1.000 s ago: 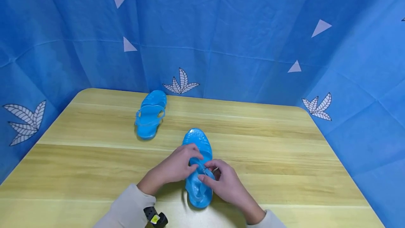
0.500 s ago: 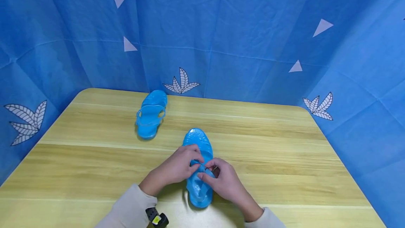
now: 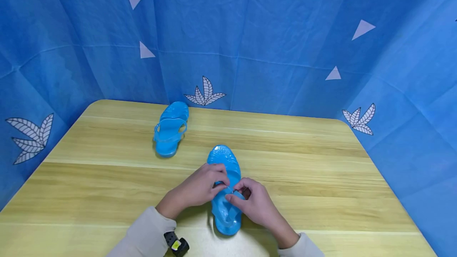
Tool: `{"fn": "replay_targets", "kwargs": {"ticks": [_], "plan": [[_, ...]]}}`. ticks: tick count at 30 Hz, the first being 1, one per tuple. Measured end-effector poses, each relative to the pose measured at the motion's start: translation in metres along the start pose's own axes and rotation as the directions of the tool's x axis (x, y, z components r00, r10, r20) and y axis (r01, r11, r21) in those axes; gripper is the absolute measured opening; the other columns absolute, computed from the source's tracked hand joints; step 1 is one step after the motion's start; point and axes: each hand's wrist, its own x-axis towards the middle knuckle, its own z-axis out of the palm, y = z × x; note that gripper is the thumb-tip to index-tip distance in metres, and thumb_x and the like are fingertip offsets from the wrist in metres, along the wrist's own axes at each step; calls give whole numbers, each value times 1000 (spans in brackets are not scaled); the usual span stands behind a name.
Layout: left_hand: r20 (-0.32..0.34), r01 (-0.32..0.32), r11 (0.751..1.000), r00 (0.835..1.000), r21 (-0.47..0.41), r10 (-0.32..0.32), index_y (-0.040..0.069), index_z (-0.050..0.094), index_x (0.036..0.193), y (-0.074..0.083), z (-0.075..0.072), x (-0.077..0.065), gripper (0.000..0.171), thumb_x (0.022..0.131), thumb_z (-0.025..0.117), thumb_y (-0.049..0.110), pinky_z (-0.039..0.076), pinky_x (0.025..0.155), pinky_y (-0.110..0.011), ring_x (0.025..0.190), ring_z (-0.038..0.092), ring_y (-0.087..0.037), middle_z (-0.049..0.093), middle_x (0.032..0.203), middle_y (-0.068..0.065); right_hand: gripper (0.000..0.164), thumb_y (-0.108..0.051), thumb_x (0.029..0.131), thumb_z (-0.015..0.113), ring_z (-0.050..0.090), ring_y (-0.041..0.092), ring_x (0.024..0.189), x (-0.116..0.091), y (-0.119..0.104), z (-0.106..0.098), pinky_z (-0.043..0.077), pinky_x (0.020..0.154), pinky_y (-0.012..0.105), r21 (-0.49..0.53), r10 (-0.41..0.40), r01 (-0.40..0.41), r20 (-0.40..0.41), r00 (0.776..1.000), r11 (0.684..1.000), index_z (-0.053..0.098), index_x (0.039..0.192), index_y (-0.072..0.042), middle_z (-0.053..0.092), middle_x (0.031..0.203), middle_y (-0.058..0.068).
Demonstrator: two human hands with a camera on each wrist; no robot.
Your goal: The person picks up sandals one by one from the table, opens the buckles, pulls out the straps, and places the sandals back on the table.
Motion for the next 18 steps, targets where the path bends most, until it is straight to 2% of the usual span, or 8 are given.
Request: {"fn": "replay_targets", "kwargs": {"ticks": [7, 18], "plan": [[9, -1, 1000, 1000, 15, 1, 16, 71, 87, -1, -1, 0, 6, 89, 65, 15, 44, 78, -28, 81, 50, -10, 55, 87, 9, 19, -25, 80, 75, 46, 6, 60, 1, 2, 1, 41, 51, 19, -16, -7, 7, 18, 1000, 1000, 61, 76, -12, 51, 67, -6], [16, 5, 1000, 1000, 2, -5, 14, 71, 89, -4, 1, 0, 8, 90, 63, 14, 45, 73, -22, 79, 48, -9, 53, 86, 8, 24, -30, 81, 74, 47, 8, 61, 0, 4, 0, 41, 52, 19, 2, 20, -20, 67, 998, 1000, 61, 76, -11, 50, 66, -4]]}}
